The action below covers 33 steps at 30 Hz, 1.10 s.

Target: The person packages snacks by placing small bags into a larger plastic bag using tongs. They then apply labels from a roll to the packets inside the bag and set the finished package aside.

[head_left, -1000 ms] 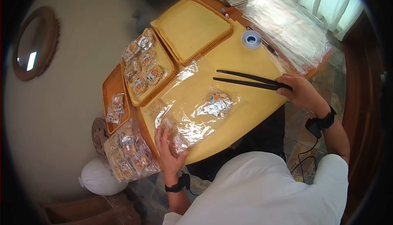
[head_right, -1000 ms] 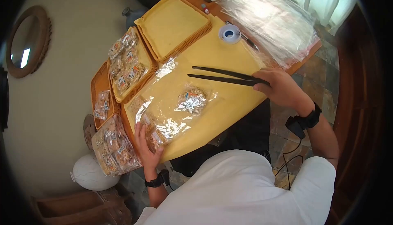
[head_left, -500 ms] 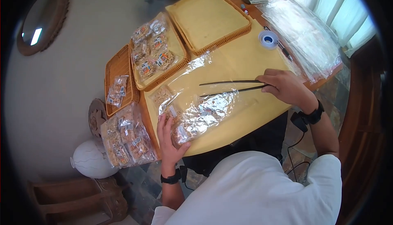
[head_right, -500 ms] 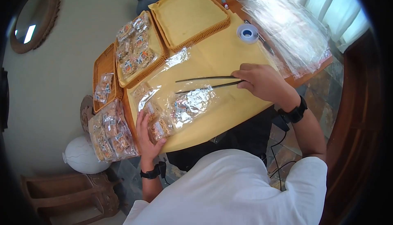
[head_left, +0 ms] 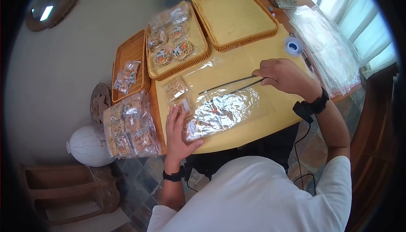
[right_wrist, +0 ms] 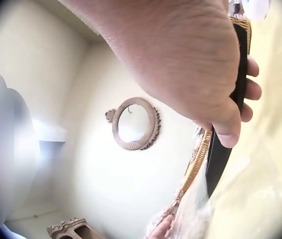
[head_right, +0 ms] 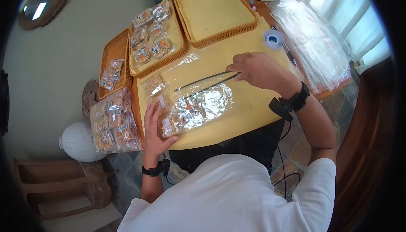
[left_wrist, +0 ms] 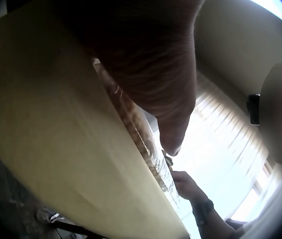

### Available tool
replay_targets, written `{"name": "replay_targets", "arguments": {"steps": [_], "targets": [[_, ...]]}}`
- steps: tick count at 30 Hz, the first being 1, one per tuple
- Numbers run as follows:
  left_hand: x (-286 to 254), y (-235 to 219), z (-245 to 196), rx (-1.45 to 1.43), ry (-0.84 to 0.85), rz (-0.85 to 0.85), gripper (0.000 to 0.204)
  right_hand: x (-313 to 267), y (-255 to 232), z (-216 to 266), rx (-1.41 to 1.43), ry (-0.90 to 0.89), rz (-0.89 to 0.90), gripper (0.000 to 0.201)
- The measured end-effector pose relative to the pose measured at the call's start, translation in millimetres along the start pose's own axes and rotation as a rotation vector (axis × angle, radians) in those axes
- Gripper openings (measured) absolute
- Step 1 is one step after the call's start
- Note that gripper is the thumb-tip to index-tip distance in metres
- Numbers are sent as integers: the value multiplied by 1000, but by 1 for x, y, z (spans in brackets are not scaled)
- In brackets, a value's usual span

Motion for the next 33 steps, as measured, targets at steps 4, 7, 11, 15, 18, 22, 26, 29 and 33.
{"name": "replay_targets", "arguments": {"steps": [4, 7, 11, 15, 18, 22, 26, 29, 33], "targets": [[2, 2, 0, 8, -13, -3, 108, 6, -2, -1, 3, -43, 42, 32], [1, 1, 1, 36, -12, 10, 109, 12, -1, 2, -3, -65, 55, 33], [3, 1, 1, 50, -2, 18, 116, 11, -6, 1, -25, -55, -1, 33], [5, 0, -6, 120, -5, 62, 121, 10, 2, 1, 3, -44, 27, 33], [5, 1, -4, 103, -8, 47, 122, 11, 4, 5, 25, -81, 35, 32], [5, 2, -2, 89, -25, 26, 122, 15, 6, 11, 45, -103, 52, 31], [4, 2, -3, 82, -30, 24, 121, 15, 4, 11, 50, -104, 62, 32], [5, -1, -4, 81, -28, 23, 120, 10, -2, 1, 7, -87, 39, 35], [7, -3, -5, 48, -27, 29, 119, 2, -4, 4, 44, -41, 40, 36]]}}
Point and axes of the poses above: each hand's wrist, its own x-axis towards the middle knuckle, its own y-axis out of the palm, z = x × y, the point moved 5 cm from there along x, towards the middle knuckle, and after that the axes turned 2 degrees about z, right-handed, at the moved point
